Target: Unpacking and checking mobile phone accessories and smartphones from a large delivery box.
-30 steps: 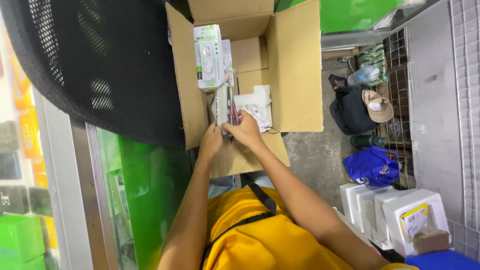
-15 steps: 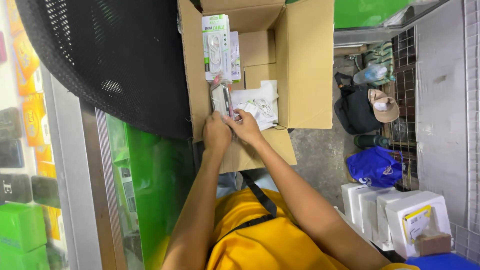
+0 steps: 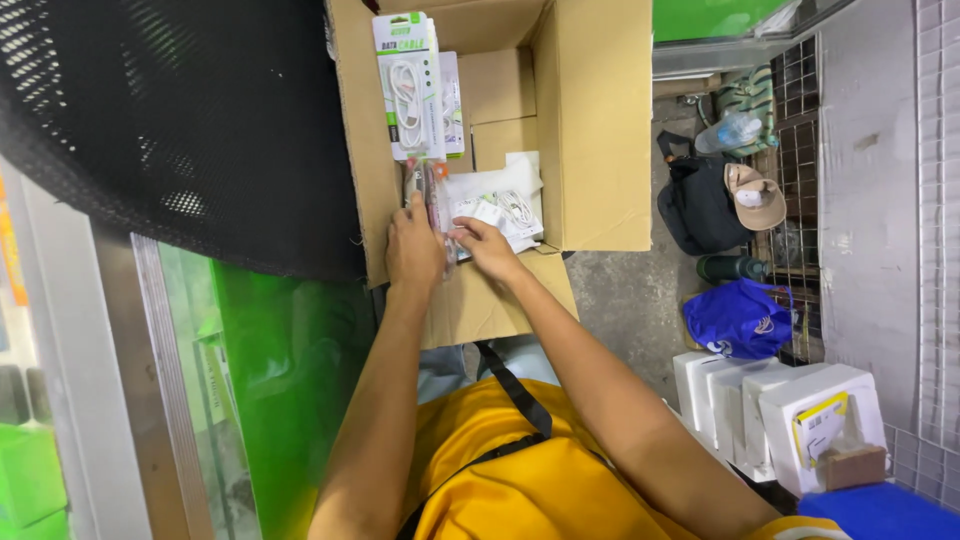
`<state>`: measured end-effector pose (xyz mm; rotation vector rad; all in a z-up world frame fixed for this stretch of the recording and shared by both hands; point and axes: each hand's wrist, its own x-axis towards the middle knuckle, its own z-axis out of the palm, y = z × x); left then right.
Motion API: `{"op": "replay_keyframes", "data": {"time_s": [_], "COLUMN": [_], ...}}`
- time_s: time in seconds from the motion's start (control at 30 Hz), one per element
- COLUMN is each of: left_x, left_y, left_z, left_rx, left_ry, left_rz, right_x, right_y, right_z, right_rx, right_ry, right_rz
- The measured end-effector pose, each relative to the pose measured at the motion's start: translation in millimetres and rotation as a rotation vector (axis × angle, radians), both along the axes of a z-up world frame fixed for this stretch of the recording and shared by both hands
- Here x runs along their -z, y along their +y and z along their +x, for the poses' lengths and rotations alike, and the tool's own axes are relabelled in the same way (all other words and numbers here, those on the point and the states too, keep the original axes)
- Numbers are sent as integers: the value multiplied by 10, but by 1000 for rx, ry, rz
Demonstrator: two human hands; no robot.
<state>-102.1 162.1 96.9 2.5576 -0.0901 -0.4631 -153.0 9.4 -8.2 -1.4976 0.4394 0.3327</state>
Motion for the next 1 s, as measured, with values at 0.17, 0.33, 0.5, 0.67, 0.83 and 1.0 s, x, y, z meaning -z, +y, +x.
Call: {"op": "replay_keyframes", "data": {"time_s": [0.17, 0.33, 0.5, 0.67, 0.83, 1.0], "left_x": [-148, -26, 51, 257, 447, 514], "left_y": [-125, -339, -649, -883, -942, -951], "left_z": [-3, -12, -33, -215, -280, -287], "left_rx": [4, 85, 202, 147, 71, 38], "left_ry": [-297, -393, 127, 362, 426, 424], "left_rz": [27, -239, -85, -55, -46, -42], "right_x": [295, 301, 624, 756, 827, 500], "right_y": [-551, -969, -1129, -1198, -1179, -1103], "right_z": [-56, -68, 61, 95, 142, 297], "right_rx": [83, 81, -17, -30, 75, 144], "right_ry": [58, 178, 138, 390, 565, 809], "right_rz": [-220, -548, -930, -714, -315, -217]}}
